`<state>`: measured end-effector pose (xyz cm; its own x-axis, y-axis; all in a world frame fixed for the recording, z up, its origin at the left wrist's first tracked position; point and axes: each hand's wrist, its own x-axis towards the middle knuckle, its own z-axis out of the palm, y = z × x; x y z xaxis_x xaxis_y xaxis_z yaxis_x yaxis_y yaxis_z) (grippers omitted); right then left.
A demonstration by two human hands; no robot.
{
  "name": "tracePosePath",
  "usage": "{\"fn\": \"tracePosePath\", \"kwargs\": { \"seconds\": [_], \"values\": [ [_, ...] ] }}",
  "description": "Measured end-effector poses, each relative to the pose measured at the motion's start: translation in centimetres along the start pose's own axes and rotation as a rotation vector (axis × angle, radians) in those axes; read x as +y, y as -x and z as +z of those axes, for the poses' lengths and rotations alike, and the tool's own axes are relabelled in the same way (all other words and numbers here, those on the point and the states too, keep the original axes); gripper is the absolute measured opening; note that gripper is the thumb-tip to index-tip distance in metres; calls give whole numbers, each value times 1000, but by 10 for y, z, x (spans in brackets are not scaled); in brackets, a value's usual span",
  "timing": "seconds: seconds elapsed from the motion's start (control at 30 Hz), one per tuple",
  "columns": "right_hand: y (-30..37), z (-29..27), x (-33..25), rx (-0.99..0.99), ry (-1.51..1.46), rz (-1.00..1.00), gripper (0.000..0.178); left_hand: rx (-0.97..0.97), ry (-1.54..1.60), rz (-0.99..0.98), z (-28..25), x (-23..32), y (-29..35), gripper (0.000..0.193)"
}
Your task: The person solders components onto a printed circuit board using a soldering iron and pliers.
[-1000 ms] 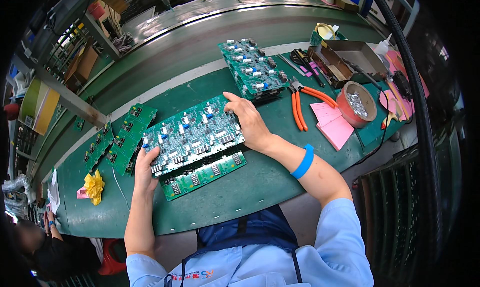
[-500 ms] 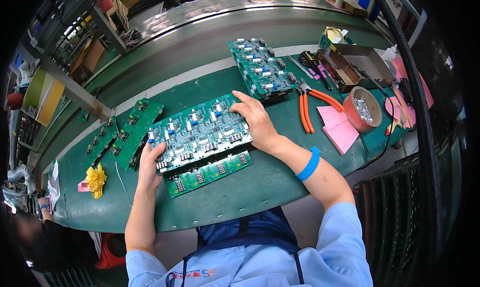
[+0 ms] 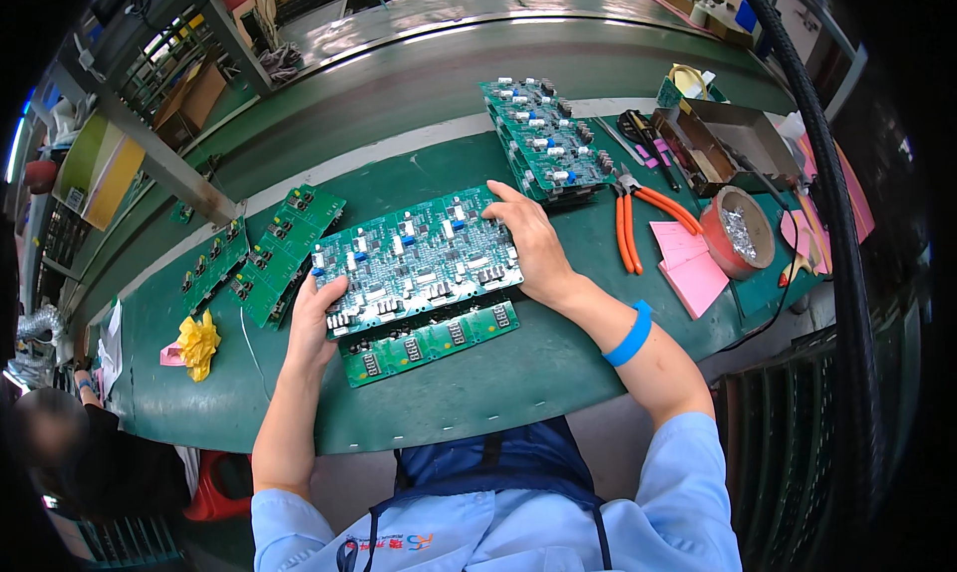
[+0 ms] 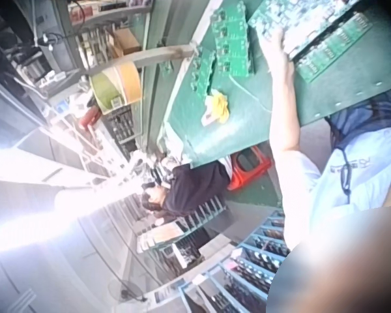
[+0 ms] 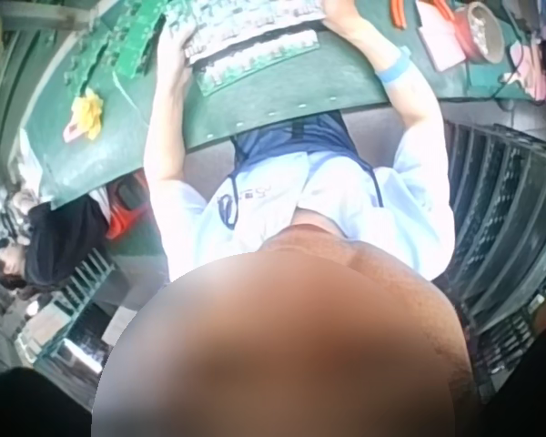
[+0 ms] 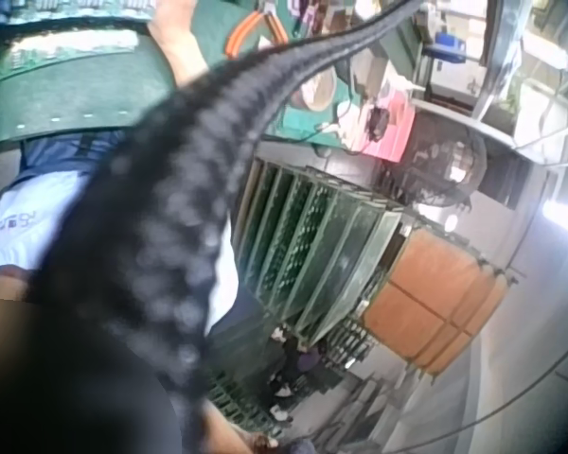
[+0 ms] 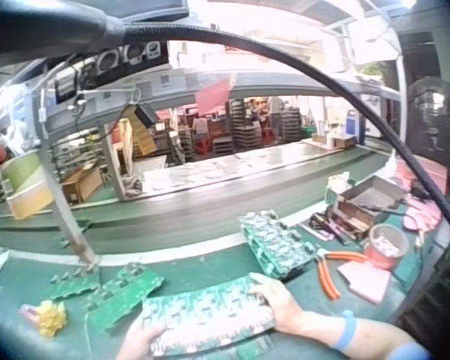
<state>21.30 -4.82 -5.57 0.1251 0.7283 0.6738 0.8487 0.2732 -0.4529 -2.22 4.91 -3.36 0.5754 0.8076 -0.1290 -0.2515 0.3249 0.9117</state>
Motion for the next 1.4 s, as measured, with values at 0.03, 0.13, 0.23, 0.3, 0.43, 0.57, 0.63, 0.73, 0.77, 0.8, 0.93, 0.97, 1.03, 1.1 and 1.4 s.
{"fn": "tracePosePath", "kwargs": {
  "seconds": [0.03,0.13,0.23,0.3,0.43,0.57,0.63,0.73,0.77,0.8,0.93,0.97,1.03,1.1,1.4],
  "values": [
    [0,0,1,-12,13,4,38,-5,-1,-1,0,0,0,33],
    [1,1,0,-17,-13,19,37,-12,16,3,0,-1,-1,31],
    [1,1,0,-24,-34,32,37,-16,22,11,2,1,0,30],
    [1,2,1,17,-20,10,36,-26,22,9,3,1,0,30],
    [1,3,3,-32,-16,20,39,-47,46,4,3,2,1,30],
    [1,1,1,-40,-17,26,39,-46,34,-18,2,3,0,30],
    [1,0,0,-41,-4,30,39,-49,35,-17,3,3,0,30],
    [0,1,-1,-49,-7,34,39,-66,12,-7,-1,2,0,32],
    [1,1,0,-47,3,40,40,-63,13,-5,-1,2,0,32],
    [1,1,1,-45,3,40,40,-69,20,-5,0,2,0,33],
    [1,1,0,-49,5,55,40,-79,30,-5,0,3,1,35],
    [1,1,0,-50,4,54,40,-85,30,-4,0,2,0,35],
    [0,2,0,-27,-8,44,39,-79,18,7,-1,0,-1,35],
    [0,2,0,-27,-9,38,39,-72,5,17,-1,1,0,35],
    [0,0,3,17,-14,9,41,-181,204,-45,-3,4,-1,44]
  ]
}}
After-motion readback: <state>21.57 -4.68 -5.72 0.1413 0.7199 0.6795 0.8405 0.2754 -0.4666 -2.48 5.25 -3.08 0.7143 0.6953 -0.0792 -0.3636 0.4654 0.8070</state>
